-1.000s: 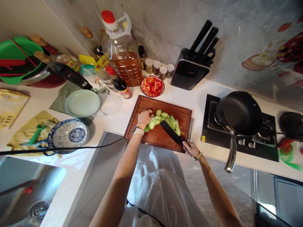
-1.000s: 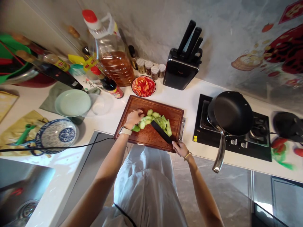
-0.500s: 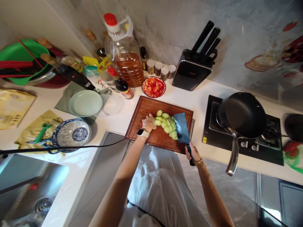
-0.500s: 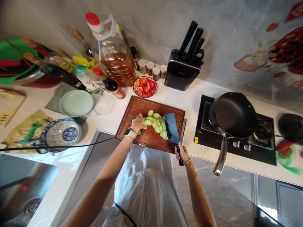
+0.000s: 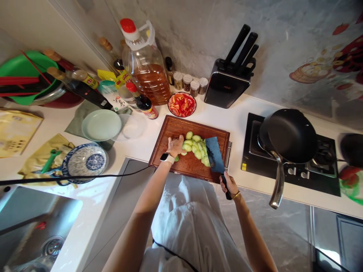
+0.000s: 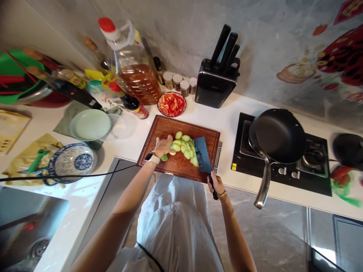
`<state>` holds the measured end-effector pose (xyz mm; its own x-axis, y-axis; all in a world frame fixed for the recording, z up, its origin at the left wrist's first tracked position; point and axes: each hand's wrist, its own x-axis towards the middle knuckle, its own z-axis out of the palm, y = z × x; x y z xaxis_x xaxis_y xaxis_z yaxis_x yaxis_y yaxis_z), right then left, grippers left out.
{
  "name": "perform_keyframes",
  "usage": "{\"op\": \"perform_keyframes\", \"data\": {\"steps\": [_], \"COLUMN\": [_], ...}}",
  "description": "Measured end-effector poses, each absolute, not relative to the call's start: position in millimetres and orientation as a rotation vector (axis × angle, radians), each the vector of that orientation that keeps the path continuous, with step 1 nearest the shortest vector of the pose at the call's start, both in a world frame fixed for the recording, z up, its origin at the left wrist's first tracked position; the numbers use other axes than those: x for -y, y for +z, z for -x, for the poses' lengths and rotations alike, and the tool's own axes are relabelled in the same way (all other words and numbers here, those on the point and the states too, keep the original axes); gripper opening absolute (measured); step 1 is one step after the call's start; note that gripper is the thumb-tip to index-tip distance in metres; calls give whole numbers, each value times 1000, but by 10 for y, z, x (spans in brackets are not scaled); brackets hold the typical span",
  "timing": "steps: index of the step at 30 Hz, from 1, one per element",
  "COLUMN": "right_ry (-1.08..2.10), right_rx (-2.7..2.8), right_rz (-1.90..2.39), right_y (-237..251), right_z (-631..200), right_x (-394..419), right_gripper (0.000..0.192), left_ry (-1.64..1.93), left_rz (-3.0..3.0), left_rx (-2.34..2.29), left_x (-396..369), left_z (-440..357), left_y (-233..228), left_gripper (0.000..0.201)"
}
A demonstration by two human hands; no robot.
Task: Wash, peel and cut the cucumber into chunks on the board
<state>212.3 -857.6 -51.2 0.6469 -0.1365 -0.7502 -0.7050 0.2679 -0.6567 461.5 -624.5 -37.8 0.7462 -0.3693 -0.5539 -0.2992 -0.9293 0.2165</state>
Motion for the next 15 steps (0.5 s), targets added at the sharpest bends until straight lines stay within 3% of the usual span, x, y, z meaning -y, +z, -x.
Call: {"op": "perform_keyframes", "data": {"steps": [9, 15], "right_ry": [415, 368], "right_rx": [-821, -824], "right_rz": [1249, 1238], "right_y": [-513, -497], "right_z": [-2101, -2061], "right_x": [8611, 8648], "right_gripper": [59, 59], "left_ry": [-906, -735], "left_rz": [-2349, -2016], "left_rx": [262, 446], "left_x": [6185, 6502], "left_z": [-4752, -4791], "left_y": [-353, -377], "left_gripper": [41, 41]}}
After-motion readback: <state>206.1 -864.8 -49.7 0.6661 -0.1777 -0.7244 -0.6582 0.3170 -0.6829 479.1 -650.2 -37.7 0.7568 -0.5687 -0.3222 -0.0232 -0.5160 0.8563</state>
